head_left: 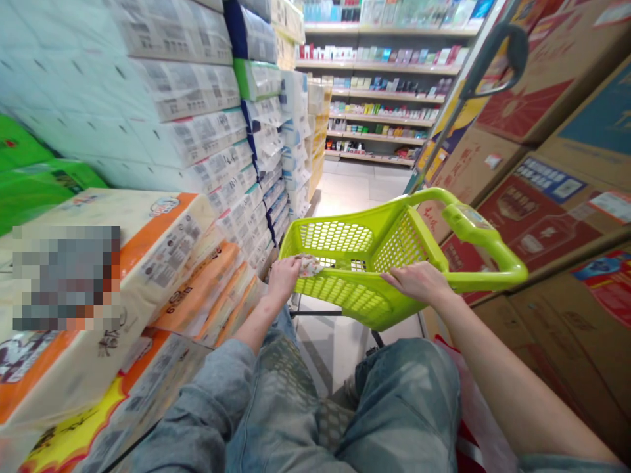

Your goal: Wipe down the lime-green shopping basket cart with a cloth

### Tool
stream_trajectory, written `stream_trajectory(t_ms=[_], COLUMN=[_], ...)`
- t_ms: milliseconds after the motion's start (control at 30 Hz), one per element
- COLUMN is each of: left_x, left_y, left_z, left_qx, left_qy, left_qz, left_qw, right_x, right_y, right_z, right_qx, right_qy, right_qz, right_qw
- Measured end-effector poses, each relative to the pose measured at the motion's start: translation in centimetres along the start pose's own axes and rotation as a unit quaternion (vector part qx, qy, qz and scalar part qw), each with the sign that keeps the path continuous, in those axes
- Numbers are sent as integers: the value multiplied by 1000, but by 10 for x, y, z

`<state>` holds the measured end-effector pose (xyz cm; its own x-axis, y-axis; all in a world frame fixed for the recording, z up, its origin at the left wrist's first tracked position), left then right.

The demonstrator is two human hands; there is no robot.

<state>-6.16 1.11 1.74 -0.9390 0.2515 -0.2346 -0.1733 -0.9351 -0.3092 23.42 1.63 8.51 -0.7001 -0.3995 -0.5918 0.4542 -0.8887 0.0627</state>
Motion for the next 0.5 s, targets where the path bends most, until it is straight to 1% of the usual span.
stream_trajectory(t_ms=[133,167,233,267,333,400,500], left_x=[-60,-72,-84,-84,-72,-47,0], left_y=[-13,-15,-18,-18,-14,-8,3], left_z=[-10,-13,-18,-19,-19,-13,0], left_qx=[4,0,-4,-3,0,-4,-13], left_qy=[51,62,85,91,92,90,122], left_qz=[-109,-134,-145,-141,-118,-82,-11], left_qw=[993,989,986,986,989,993,992], right_x=[-1,-1,-2,-2,-3,-3,-4], right_y=[1,2,3,3,4,4,5], right_z=[2,2,1,0,-2,-4,-4], right_qx=[4,5,4,2,0,-2,1], right_qy=[4,4,3,3,3,0,-4], right_qz=[-11,-14,-18,-20,-21,-19,-20], right_qw=[1000,1000,1000,1000,1000,1000,1000])
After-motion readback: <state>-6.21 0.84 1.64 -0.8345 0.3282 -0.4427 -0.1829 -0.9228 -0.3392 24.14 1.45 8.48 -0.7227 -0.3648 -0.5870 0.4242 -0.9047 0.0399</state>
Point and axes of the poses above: each hand's wrist, its own y-axis away from the middle knuckle, its own z-axis out of the back of the hand, x = y × z, the point moved 4 cm from there along -y, towards the middle knuckle, and after that the axes turned 14 degrees about y, right-handed, at the moved point
